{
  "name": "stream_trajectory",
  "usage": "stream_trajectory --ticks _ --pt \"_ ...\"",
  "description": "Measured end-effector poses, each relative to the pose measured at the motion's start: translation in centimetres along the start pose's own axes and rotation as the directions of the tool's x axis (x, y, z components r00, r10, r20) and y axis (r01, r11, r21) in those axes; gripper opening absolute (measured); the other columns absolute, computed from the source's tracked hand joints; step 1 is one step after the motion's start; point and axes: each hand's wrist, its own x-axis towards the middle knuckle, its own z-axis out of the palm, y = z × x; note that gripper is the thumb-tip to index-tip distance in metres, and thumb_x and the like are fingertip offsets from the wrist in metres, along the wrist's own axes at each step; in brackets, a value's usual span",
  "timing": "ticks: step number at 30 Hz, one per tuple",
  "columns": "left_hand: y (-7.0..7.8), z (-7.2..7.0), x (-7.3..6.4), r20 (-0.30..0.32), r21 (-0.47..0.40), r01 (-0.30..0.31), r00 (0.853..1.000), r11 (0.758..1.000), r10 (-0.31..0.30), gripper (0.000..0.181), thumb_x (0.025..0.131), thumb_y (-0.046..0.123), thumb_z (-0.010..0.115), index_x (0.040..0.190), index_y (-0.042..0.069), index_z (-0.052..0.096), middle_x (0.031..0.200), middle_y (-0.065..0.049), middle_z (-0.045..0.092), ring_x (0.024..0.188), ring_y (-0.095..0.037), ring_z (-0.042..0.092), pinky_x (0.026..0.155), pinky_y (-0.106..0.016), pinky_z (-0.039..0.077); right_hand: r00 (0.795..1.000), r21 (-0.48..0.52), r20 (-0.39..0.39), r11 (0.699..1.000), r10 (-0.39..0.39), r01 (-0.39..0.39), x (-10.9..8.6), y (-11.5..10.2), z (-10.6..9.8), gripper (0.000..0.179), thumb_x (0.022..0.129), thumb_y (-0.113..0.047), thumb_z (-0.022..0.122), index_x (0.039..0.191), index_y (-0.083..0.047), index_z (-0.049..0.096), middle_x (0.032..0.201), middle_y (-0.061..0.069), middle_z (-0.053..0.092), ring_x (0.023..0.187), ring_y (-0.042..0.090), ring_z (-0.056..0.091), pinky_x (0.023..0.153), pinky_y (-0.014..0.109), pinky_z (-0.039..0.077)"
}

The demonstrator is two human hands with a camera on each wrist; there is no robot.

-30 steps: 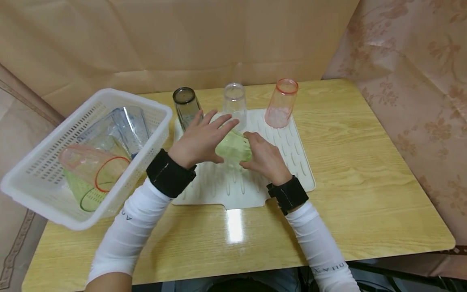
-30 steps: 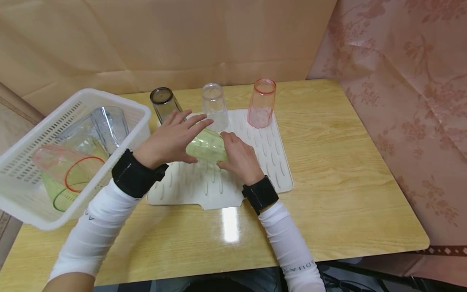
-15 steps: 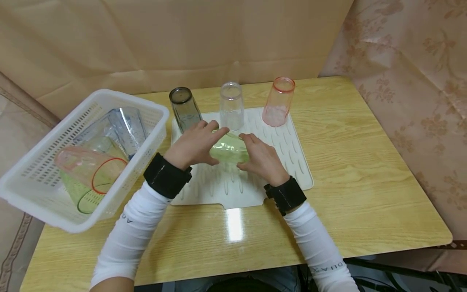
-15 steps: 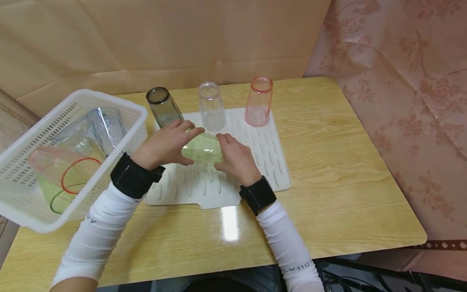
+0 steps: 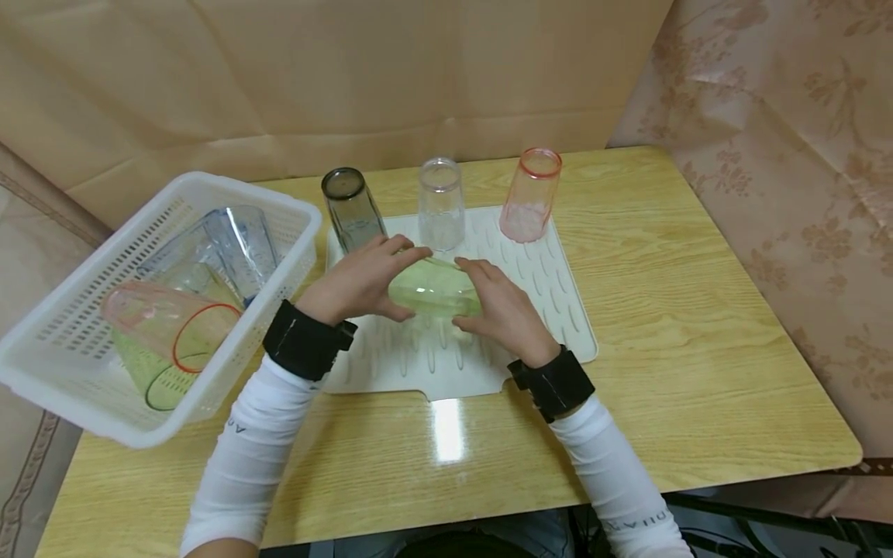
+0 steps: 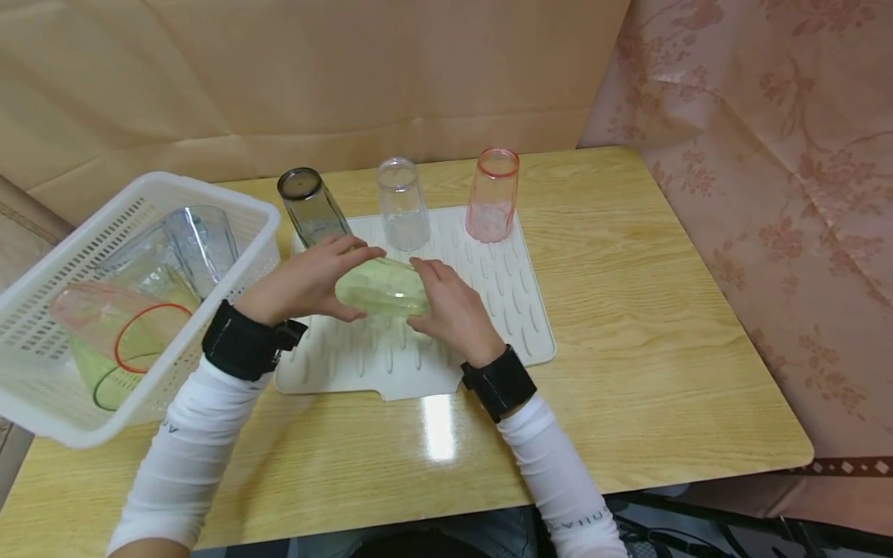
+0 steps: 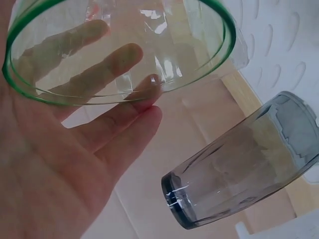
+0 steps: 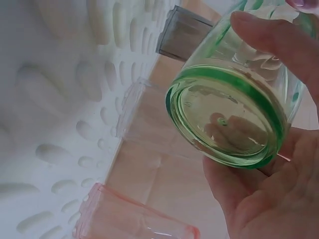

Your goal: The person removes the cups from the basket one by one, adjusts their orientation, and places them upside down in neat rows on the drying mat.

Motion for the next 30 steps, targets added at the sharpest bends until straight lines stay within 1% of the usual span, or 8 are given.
stream_trajectory --ticks 4,7,13,16,22,24,26,30 --pt "-0.3 0.3 -0.3 -0.021 -0.032 -0.023 1.000 0.999 0.023 0.082 0.063 0.036 0.079 0.131 0.007 0.046 0.120 -0.019 0.054 0.105 -0.036 0.048 0.086 -0.050 0.046 1.000 0.045 0.000 0.999 -0.024 0.024 -0.2 0.2 -0.2 0.083 0.069 -0.023 0.078 0.138 -0.008 0.035 0.132 0.013 0.047 0.114 0.025 0.047 0.090 0.044 0.047" --pt "-0.6 0.6 -0.4 -0.051 -0.067 -0.041 0.998 0.997 0.038 0.080 0.063 0.036 0.079 0.131 0.008 0.046 0.119 -0.018 0.054 0.105 -0.035 0.049 0.086 -0.050 0.046 0.999 0.123 -0.010 0.992 -0.039 0.040 -0.4 0.5 -0.4 0.083 0.069 -0.023 0.079 0.138 -0.010 0.035 0.134 0.013 0.043 0.116 0.026 0.045 0.094 0.046 0.044" --pt "-1.0 1.1 -1.1 -0.118 -0.171 -0.067 0.992 0.983 0.047 0.080 0.063 0.037 0.078 0.131 0.009 0.046 0.118 -0.017 0.055 0.106 -0.031 0.051 0.088 -0.050 0.046 1.000 0.325 -0.019 0.945 -0.013 0.019 -0.8 1.2 -0.9 0.084 0.068 -0.031 0.079 0.138 -0.018 0.036 0.139 0.010 0.038 0.121 0.025 0.040 0.098 0.051 0.039" --pt "-1.1 1.6 -1.5 -0.136 -0.211 -0.065 0.990 0.975 0.037 0.081 0.064 0.039 0.078 0.132 0.009 0.045 0.120 -0.016 0.055 0.107 -0.030 0.051 0.088 -0.050 0.046 1.000 0.419 -0.016 0.908 0.007 0.000 -1.0 1.2 -1.2 0.085 0.068 -0.029 0.080 0.139 -0.022 0.034 0.140 0.008 0.037 0.125 0.024 0.037 0.100 0.053 0.037" --pt "-1.3 2.8 -2.1 -0.173 -0.279 -0.035 0.985 0.960 -0.015 0.080 0.065 0.041 0.077 0.132 0.012 0.044 0.121 -0.013 0.055 0.106 -0.027 0.053 0.086 -0.050 0.048 1.000 0.645 -0.016 0.764 0.019 -0.005 -1.7 -0.1 -2.2 0.089 0.070 -0.004 0.076 0.142 -0.018 0.027 0.143 0.013 0.033 0.127 0.030 0.036 0.096 0.055 0.040" --pt "-1.3 3.2 -2.2 -0.180 -0.311 -0.032 0.983 0.950 -0.026 0.079 0.065 0.041 0.077 0.132 0.013 0.044 0.120 -0.012 0.055 0.106 -0.026 0.053 0.086 -0.049 0.048 1.000 0.680 -0.020 0.733 0.010 0.006 -1.9 -0.6 -2.4 0.089 0.071 0.000 0.074 0.143 -0.016 0.025 0.143 0.014 0.031 0.126 0.030 0.037 0.093 0.053 0.043" --pt "-1.3 3.7 -2.2 -0.188 -0.341 -0.037 0.982 0.939 -0.029 0.080 0.065 0.041 0.077 0.132 0.013 0.044 0.119 -0.011 0.056 0.107 -0.024 0.053 0.088 -0.047 0.048 0.999 0.694 -0.032 0.719 -0.007 0.027 -2.0 -0.8 -2.5 0.087 0.071 0.003 0.073 0.142 -0.013 0.025 0.143 0.014 0.030 0.125 0.030 0.038 0.090 0.050 0.046" --pt "-1.4 4.7 -2.4 -0.198 -0.396 -0.035 0.979 0.918 -0.048 0.080 0.066 0.042 0.077 0.133 0.014 0.044 0.123 -0.009 0.055 0.111 -0.022 0.051 0.092 -0.045 0.045 0.998 0.697 -0.052 0.714 -0.040 0.065 -1.9 -0.9 -2.5 0.074 0.072 0.007 0.070 0.136 -0.005 0.034 0.138 0.015 0.036 0.119 0.031 0.044 0.085 0.041 0.051"
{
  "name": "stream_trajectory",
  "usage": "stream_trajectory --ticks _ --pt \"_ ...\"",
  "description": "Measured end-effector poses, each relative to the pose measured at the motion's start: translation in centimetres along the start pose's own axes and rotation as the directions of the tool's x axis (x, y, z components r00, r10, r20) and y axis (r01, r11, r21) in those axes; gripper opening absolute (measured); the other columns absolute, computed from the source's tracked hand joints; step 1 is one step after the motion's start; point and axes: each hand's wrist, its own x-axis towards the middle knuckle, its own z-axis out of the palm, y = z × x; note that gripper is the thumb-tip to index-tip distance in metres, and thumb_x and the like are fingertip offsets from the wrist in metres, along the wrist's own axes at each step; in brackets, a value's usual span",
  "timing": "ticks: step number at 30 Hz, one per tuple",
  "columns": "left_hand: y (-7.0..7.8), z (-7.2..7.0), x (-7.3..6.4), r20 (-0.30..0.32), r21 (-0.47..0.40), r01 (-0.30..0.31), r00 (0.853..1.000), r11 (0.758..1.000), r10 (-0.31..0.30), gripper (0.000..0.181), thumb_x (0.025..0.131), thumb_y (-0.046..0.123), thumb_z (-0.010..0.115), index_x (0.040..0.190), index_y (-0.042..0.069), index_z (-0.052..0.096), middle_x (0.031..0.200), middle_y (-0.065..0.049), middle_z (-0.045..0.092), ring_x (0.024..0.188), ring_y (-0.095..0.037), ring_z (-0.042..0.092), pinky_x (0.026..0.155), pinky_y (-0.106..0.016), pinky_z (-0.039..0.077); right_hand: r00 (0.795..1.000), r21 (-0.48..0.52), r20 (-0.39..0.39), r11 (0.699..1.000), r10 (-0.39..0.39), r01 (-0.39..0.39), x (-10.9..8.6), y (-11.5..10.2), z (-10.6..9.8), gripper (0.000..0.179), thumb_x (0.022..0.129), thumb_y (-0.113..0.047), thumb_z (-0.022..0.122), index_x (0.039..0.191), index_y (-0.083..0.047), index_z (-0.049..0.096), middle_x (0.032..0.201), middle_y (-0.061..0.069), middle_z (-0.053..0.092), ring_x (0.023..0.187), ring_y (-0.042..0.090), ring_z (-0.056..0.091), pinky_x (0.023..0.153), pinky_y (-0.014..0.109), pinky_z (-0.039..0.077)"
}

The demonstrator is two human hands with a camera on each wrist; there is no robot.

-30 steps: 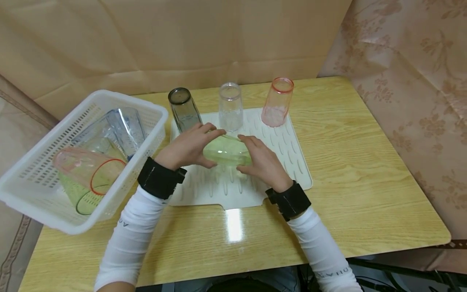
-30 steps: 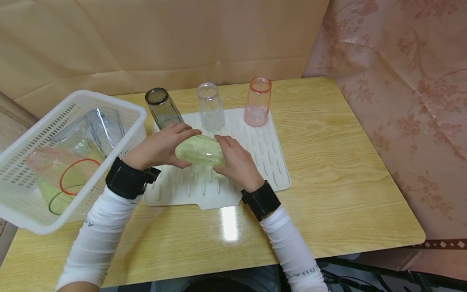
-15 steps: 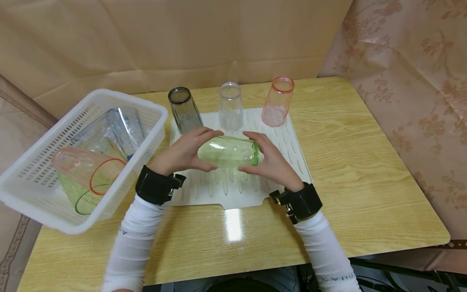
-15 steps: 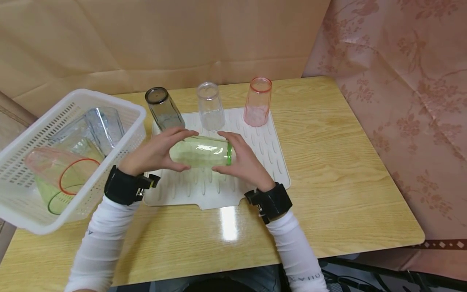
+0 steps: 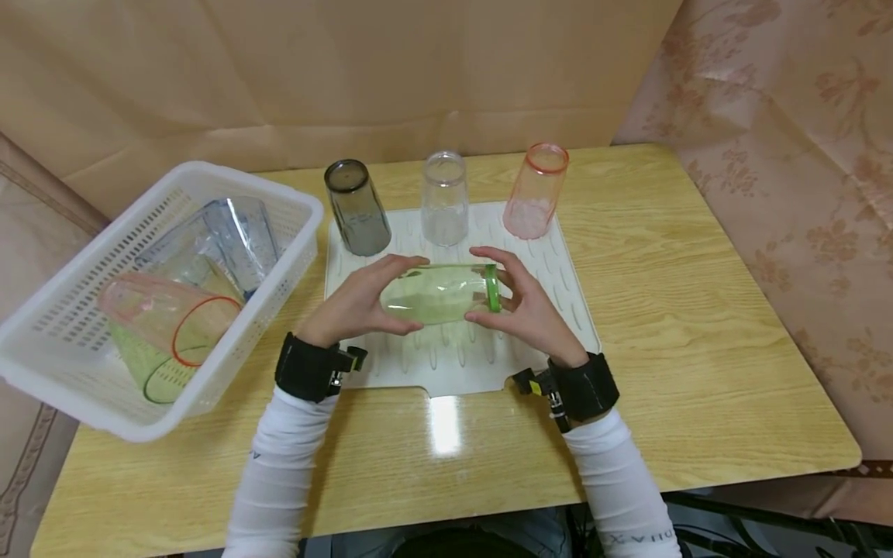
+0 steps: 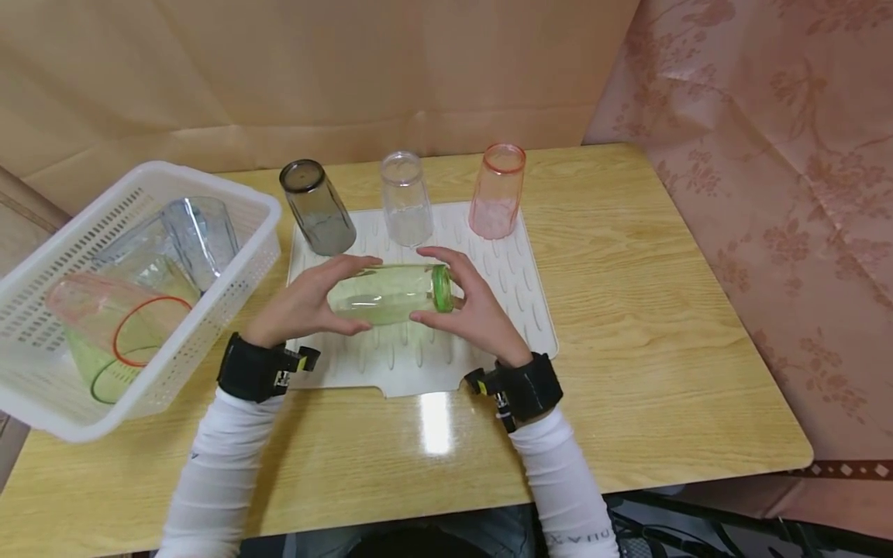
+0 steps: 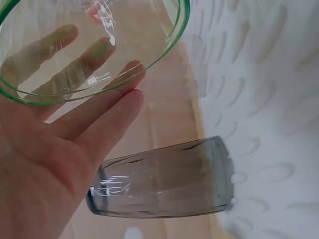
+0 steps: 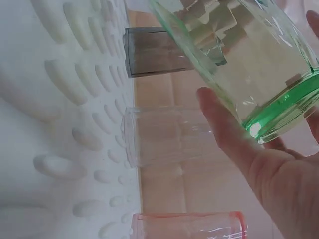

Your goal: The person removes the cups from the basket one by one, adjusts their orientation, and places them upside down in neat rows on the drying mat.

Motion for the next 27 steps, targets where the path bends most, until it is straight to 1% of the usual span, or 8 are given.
stream_trajectory --ticks 3,9,10,12,17,19,23,27 --pt "-0.2 0.5 -0.2 -0.010 -0.055 0.019 1.000 0.998 -0.020 0.080 0.067 0.042 0.077 0.134 0.015 0.043 0.125 -0.008 0.054 0.113 -0.022 0.050 0.093 -0.046 0.044 1.000 -0.037 0.002 0.999 -0.011 0.011 0.1 -0.1 -0.1 0.061 0.074 0.006 0.070 0.128 0.001 0.043 0.130 0.018 0.044 0.111 0.030 0.049 0.082 0.037 0.053" --pt "-0.4 1.4 -0.4 -0.012 -0.157 0.042 0.999 0.987 -0.044 0.080 0.068 0.039 0.077 0.136 0.016 0.041 0.130 -0.009 0.050 0.117 -0.023 0.046 0.096 -0.048 0.041 1.000 -0.124 0.014 0.992 -0.016 0.017 0.5 -0.5 -0.6 0.050 0.074 0.001 0.072 0.120 0.000 0.053 0.125 0.016 0.050 0.106 0.028 0.050 0.078 0.046 0.053" --pt "-0.4 1.6 -0.4 -0.011 -0.169 0.045 0.999 0.985 -0.047 0.081 0.068 0.039 0.077 0.136 0.016 0.040 0.131 -0.009 0.049 0.118 -0.024 0.046 0.097 -0.049 0.041 1.000 -0.141 0.021 0.990 -0.017 0.020 0.5 -0.7 -0.7 0.050 0.074 0.000 0.072 0.120 -0.001 0.054 0.125 0.016 0.050 0.107 0.028 0.049 0.078 0.047 0.053" --pt "0.6 1.3 -0.3 -0.002 -0.191 0.058 0.998 0.980 -0.059 0.081 0.069 0.033 0.078 0.136 0.012 0.039 0.132 -0.013 0.048 0.118 -0.026 0.045 0.097 -0.050 0.040 0.999 -0.179 0.033 0.983 -0.024 0.029 0.5 -1.1 -1.0 0.050 0.073 -0.001 0.073 0.119 -0.001 0.054 0.125 0.017 0.051 0.109 0.029 0.049 0.077 0.048 0.052" --pt "0.7 1.8 0.0 -0.001 -0.171 0.071 0.997 0.983 -0.072 0.084 0.070 0.039 0.077 0.138 0.012 0.036 0.135 -0.012 0.046 0.123 -0.024 0.042 0.100 -0.048 0.038 0.996 -0.297 0.075 0.953 -0.042 0.063 0.9 -2.5 -1.5 0.050 0.072 -0.004 0.075 0.118 -0.002 0.056 0.124 0.018 0.052 0.106 0.027 0.051 0.071 0.044 0.055" --pt "-0.2 2.3 0.0 -0.008 -0.157 0.071 0.997 0.985 -0.073 0.086 0.069 0.045 0.075 0.139 0.016 0.034 0.137 -0.009 0.044 0.125 -0.021 0.039 0.101 -0.047 0.037 0.995 -0.338 0.090 0.938 -0.047 0.075 1.1 -3.0 -1.6 0.050 0.072 -0.006 0.075 0.118 -0.004 0.056 0.123 0.016 0.053 0.104 0.025 0.052 0.068 0.042 0.055" --pt "-0.1 2.3 0.1 -0.010 -0.149 0.072 0.997 0.986 -0.074 0.088 0.070 0.040 0.076 0.141 0.017 0.030 0.140 -0.010 0.040 0.127 -0.021 0.036 0.103 -0.047 0.035 0.990 -0.391 0.116 0.913 -0.078 0.118 1.6 -3.8 -1.7 0.049 0.070 -0.007 0.077 0.115 -0.004 0.058 0.121 0.015 0.054 0.105 0.023 0.052 0.066 0.039 0.055" --pt "-0.1 2.4 0.0 -0.025 -0.136 0.070 0.997 0.988 -0.074 0.090 0.071 0.033 0.077 0.143 0.019 0.026 0.143 -0.012 0.031 0.128 -0.025 0.033 0.100 -0.050 0.037 0.982 -0.437 0.144 0.883 -0.119 0.171 1.8 -4.6 -2.0 0.047 0.069 -0.005 0.077 0.112 -0.002 0.059 0.118 0.017 0.056 0.109 0.024 0.049 0.063 0.041 0.054"
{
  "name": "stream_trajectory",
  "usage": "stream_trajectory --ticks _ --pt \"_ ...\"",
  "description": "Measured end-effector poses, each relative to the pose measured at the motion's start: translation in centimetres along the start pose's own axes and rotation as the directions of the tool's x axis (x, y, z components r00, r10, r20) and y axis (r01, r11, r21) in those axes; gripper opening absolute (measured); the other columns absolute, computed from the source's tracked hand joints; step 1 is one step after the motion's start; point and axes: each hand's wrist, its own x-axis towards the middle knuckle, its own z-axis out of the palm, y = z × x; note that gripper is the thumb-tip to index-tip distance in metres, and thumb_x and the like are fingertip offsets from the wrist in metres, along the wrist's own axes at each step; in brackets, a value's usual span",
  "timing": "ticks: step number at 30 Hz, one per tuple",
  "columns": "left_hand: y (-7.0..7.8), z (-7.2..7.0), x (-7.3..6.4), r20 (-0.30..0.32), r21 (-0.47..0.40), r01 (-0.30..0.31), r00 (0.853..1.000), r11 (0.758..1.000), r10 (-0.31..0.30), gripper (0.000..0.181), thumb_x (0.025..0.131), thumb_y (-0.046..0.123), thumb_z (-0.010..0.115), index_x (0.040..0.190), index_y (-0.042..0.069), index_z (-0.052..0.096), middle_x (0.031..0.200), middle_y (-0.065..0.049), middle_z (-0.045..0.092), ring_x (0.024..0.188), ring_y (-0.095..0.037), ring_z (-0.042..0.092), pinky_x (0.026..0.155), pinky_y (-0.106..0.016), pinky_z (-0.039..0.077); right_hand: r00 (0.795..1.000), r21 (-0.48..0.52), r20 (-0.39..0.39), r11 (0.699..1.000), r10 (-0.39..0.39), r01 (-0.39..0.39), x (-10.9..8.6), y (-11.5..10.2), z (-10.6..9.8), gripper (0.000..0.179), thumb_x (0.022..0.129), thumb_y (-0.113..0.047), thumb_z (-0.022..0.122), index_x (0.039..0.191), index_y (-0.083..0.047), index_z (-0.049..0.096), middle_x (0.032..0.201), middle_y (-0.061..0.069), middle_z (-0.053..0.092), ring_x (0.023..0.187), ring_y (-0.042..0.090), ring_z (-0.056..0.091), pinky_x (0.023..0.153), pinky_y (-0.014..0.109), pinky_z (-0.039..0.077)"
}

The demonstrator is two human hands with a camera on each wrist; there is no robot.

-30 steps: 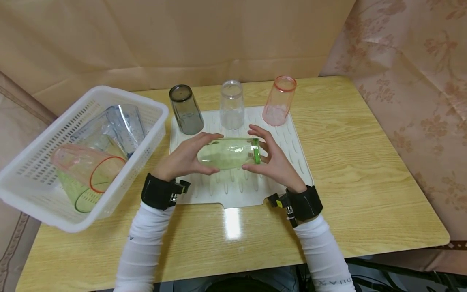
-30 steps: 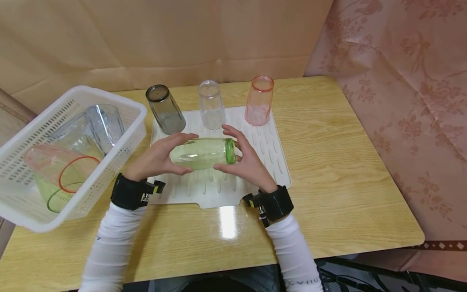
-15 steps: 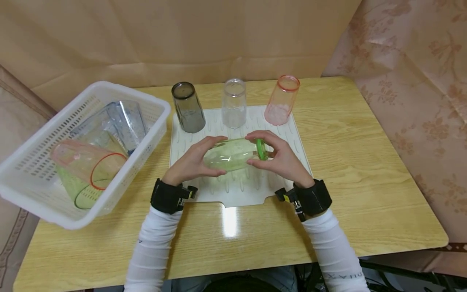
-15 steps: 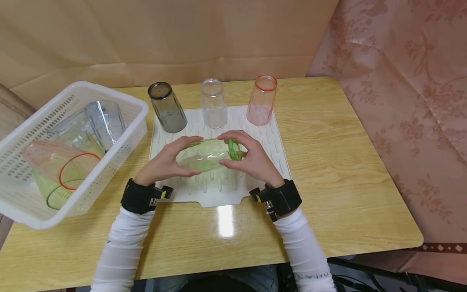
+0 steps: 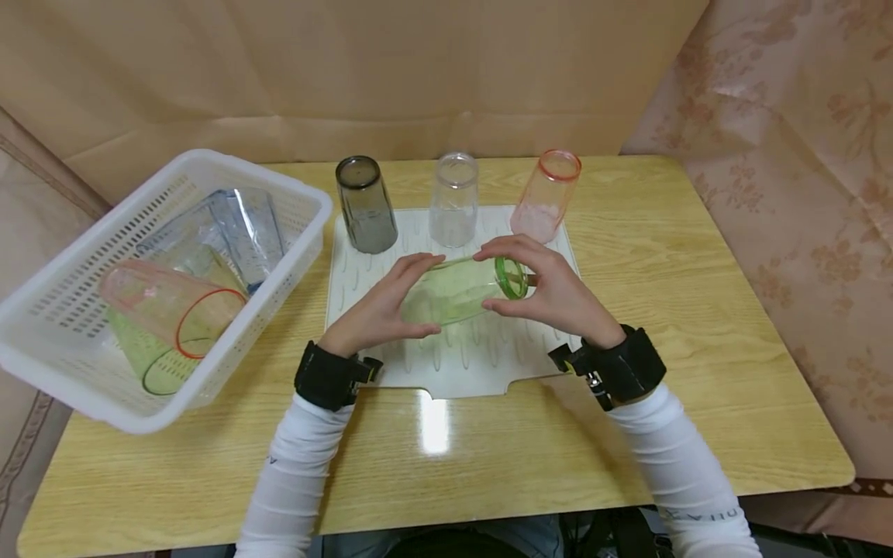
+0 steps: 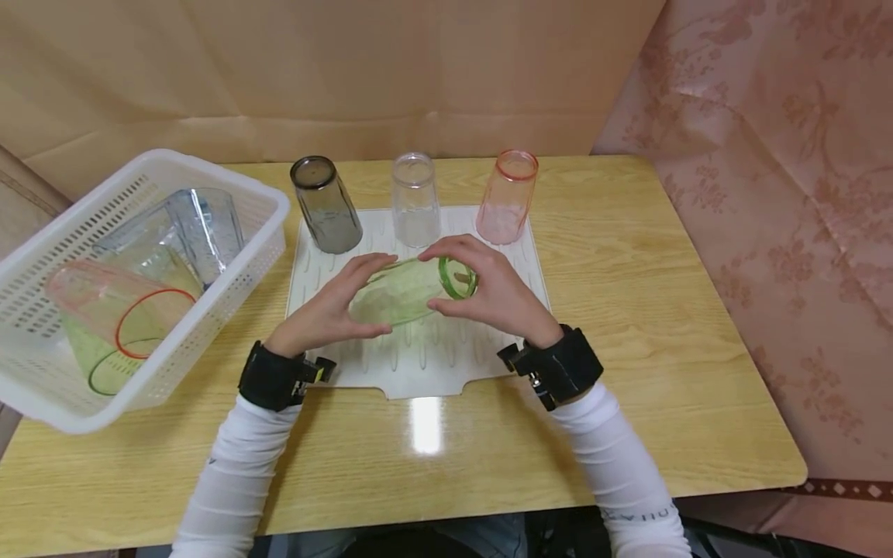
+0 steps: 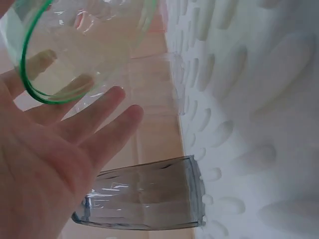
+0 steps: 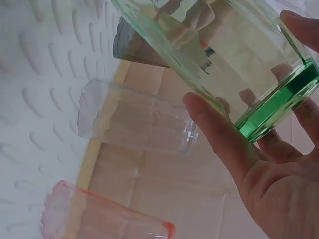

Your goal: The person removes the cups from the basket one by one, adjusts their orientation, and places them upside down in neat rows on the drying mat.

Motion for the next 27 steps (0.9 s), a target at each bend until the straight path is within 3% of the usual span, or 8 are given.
stream_trajectory --ticks 4,8,11,18,27 --pt "-0.2 0.0 -0.3 -0.014 0.005 0.018 1.000 1.000 -0.018 0.090 0.071 0.029 0.077 0.144 0.020 0.025 0.145 -0.012 0.025 0.129 -0.027 0.031 0.099 -0.051 0.038 1.000 -0.068 0.010 0.998 -0.019 0.019 0.0 -0.3 -0.8 0.045 0.070 -0.005 0.077 0.111 -0.002 0.060 0.117 0.018 0.055 0.109 0.024 0.047 0.060 0.042 0.051" --pt "-0.5 -0.2 -0.9 -0.013 0.030 0.018 1.000 0.999 -0.017 0.078 0.075 0.026 0.074 0.140 0.015 0.032 0.143 -0.014 0.031 0.127 -0.028 0.034 0.098 -0.051 0.039 1.000 -0.134 0.013 0.991 -0.021 0.023 -0.2 0.2 -1.8 0.044 0.069 -0.004 0.076 0.110 -0.001 0.059 0.115 0.018 0.056 0.106 0.024 0.047 0.062 0.041 0.047" --pt "-0.9 -0.5 -1.3 -0.023 0.053 0.015 1.000 0.998 -0.013 0.064 0.079 0.023 0.071 0.134 0.012 0.041 0.137 -0.014 0.040 0.123 -0.027 0.040 0.097 -0.049 0.041 1.000 -0.172 0.013 0.985 -0.029 0.030 -0.3 1.6 -2.4 0.045 0.069 -0.006 0.077 0.110 -0.003 0.059 0.115 0.016 0.056 0.106 0.024 0.047 0.070 0.042 0.045" --pt "-1.2 -1.0 -1.8 -0.111 0.030 -0.003 0.994 1.000 0.006 0.040 0.083 0.016 0.066 0.120 0.008 0.054 0.120 -0.012 0.058 0.113 -0.024 0.051 0.095 -0.045 0.043 1.000 -0.222 -0.016 0.975 -0.011 0.007 -1.8 5.8 -4.2 0.051 0.068 -0.015 0.080 0.114 -0.013 0.059 0.116 0.008 0.057 0.110 0.022 0.048 0.085 0.045 0.043" --pt "-1.4 -0.9 -2.3 -0.148 -0.010 0.029 0.989 1.000 -0.030 0.033 0.084 0.012 0.065 0.115 0.007 0.057 0.117 -0.014 0.060 0.112 -0.025 0.052 0.094 -0.048 0.043 0.997 -0.359 -0.066 0.932 0.030 -0.052 -3.5 6.9 -7.3 0.052 0.066 -0.009 0.079 0.114 -0.009 0.059 0.115 0.014 0.056 0.106 0.028 0.049 0.080 0.049 0.044"
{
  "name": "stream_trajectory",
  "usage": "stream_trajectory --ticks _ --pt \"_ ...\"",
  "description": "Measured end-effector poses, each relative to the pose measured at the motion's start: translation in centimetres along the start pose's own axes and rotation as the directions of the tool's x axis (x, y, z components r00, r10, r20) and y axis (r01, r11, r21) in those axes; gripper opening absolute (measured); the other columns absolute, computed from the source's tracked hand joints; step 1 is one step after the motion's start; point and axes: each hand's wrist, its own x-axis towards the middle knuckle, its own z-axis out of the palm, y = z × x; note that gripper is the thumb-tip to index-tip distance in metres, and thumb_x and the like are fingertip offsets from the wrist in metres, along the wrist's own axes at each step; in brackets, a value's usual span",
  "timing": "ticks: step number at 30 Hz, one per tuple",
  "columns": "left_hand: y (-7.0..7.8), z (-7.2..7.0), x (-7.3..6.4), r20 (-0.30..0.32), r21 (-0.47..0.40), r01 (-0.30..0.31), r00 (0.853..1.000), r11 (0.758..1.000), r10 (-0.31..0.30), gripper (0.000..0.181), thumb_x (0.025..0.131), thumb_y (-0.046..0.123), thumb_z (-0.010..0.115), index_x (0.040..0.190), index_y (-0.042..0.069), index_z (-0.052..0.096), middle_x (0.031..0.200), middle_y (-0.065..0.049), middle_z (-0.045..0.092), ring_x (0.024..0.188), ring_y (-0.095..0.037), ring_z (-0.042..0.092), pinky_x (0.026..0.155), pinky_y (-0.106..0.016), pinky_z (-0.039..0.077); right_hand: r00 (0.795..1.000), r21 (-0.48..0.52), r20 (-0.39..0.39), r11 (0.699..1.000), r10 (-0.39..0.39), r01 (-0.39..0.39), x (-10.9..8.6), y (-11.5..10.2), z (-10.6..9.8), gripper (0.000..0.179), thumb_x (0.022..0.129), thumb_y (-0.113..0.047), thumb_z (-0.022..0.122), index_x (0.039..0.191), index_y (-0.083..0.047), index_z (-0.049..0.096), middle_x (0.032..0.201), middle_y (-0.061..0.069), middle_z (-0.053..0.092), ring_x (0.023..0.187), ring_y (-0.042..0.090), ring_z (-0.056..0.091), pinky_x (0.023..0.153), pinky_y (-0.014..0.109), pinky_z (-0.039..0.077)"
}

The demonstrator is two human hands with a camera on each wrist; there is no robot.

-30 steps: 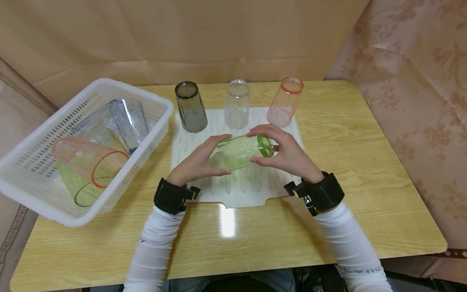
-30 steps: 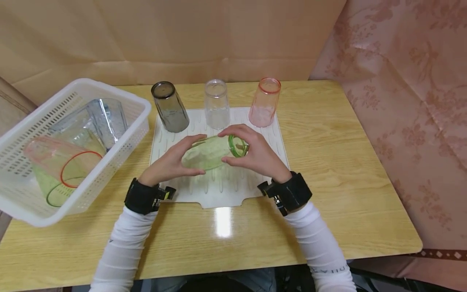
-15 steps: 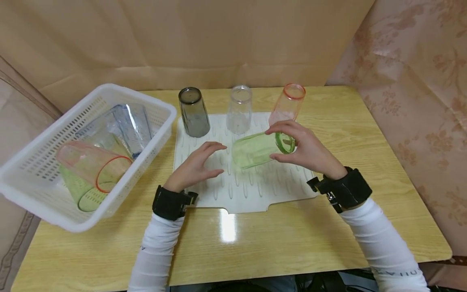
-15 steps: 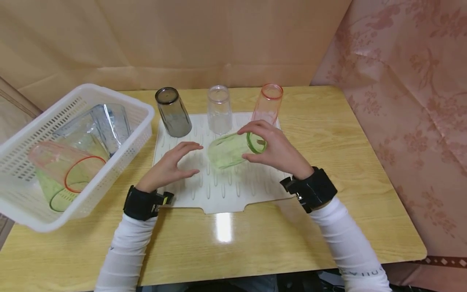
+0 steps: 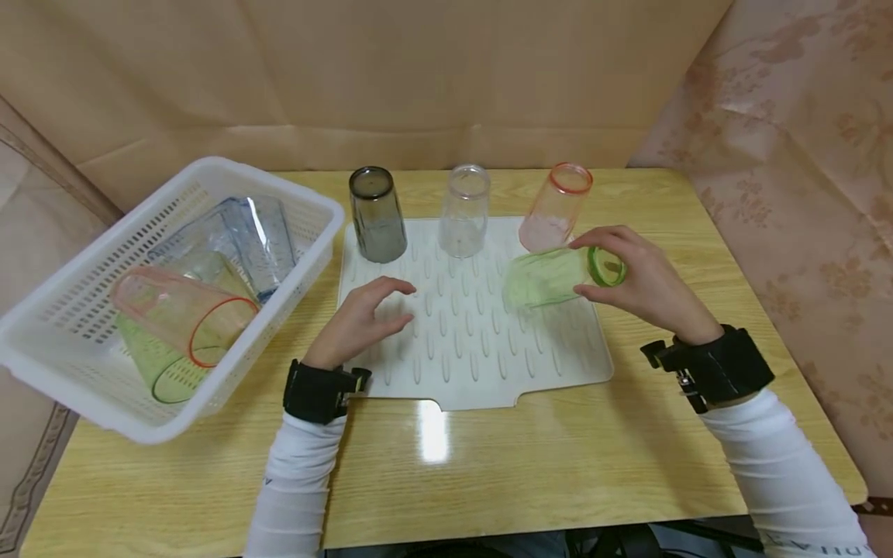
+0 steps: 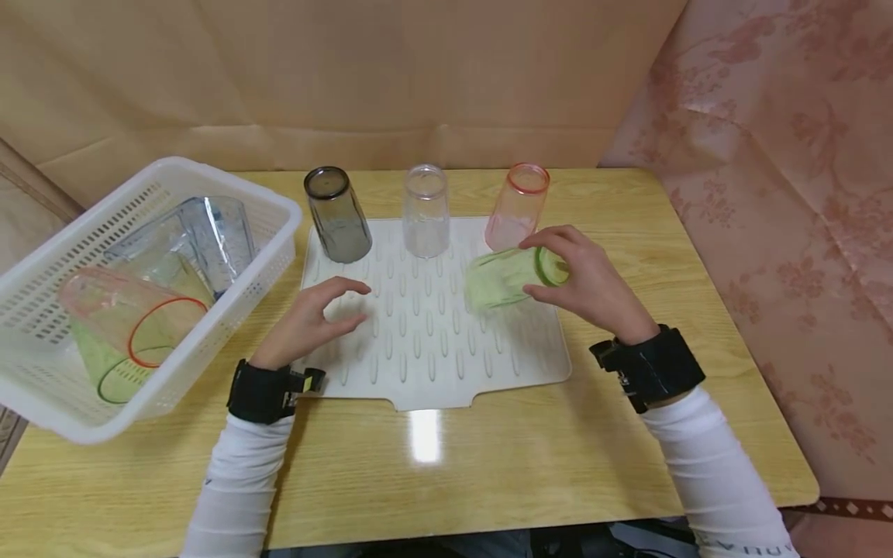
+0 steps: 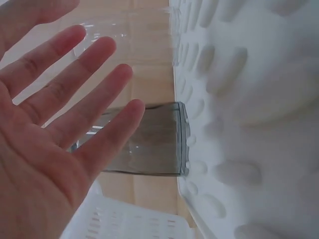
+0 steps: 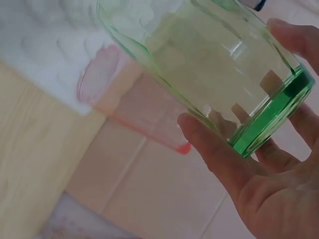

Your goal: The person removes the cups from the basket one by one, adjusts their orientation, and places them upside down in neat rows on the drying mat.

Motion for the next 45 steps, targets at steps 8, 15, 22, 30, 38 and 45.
stream_trajectory --ticks 8,15,22,30,38,45 --pt "-0.1 0.3 -0.3 -0.112 0.030 -0.023 0.993 0.999 0.026 0.024 0.084 0.004 0.062 0.108 0.004 0.060 0.107 -0.013 0.064 0.103 -0.024 0.056 0.087 -0.049 0.047 0.998 -0.094 0.021 0.994 -0.057 0.059 0.4 0.8 -1.3 0.049 0.064 -0.007 0.079 0.109 -0.003 0.059 0.110 0.020 0.055 0.103 0.033 0.049 0.081 0.053 0.043" --pt "-0.1 0.5 -0.6 -0.154 0.055 -0.038 0.987 0.998 0.046 0.022 0.082 0.000 0.061 0.104 0.001 0.062 0.102 -0.013 0.065 0.098 -0.024 0.059 0.083 -0.048 0.049 0.997 -0.136 0.080 0.990 -0.020 0.031 1.0 0.6 -1.9 0.049 0.066 -0.009 0.079 0.110 -0.003 0.059 0.111 0.021 0.055 0.102 0.036 0.049 0.080 0.055 0.044" --pt "0.0 0.8 -0.8 -0.153 0.055 -0.034 0.987 0.998 0.042 0.021 0.082 0.001 0.062 0.104 0.001 0.062 0.100 -0.013 0.065 0.094 -0.023 0.059 0.082 -0.047 0.050 0.992 -0.157 0.117 0.987 0.040 -0.021 1.0 0.8 -2.0 0.049 0.067 -0.011 0.078 0.111 -0.003 0.059 0.113 0.023 0.054 0.104 0.038 0.048 0.081 0.057 0.044" --pt "0.1 0.8 -1.2 -0.158 0.050 -0.024 0.987 0.998 0.031 0.022 0.082 0.001 0.062 0.105 0.001 0.061 0.098 -0.012 0.066 0.092 -0.022 0.060 0.080 -0.046 0.051 0.986 -0.156 0.152 0.987 0.063 -0.039 1.1 0.9 -1.7 0.051 0.067 -0.011 0.078 0.113 -0.004 0.058 0.114 0.023 0.054 0.106 0.038 0.047 0.084 0.059 0.043" --pt "-0.1 1.2 -1.9 -0.146 0.037 -0.005 0.989 0.999 0.011 0.023 0.083 0.002 0.062 0.106 0.004 0.061 0.099 -0.012 0.066 0.094 -0.022 0.060 0.083 -0.046 0.050 0.958 -0.155 0.249 0.982 0.144 -0.107 1.9 0.6 -1.5 0.054 0.072 -0.013 0.075 0.120 -0.004 0.055 0.121 0.026 0.050 0.111 0.039 0.044 0.089 0.060 0.040" --pt "-0.3 1.4 -2.4 -0.152 0.036 -0.024 0.988 0.999 0.029 0.023 0.082 0.001 0.062 0.105 0.003 0.061 0.098 -0.012 0.066 0.093 -0.022 0.060 0.082 -0.046 0.050 0.923 -0.163 0.334 0.977 0.189 -0.141 2.8 0.4 -1.4 0.056 0.075 -0.015 0.073 0.126 -0.005 0.050 0.125 0.027 0.046 0.114 0.041 0.042 0.092 0.061 0.038"
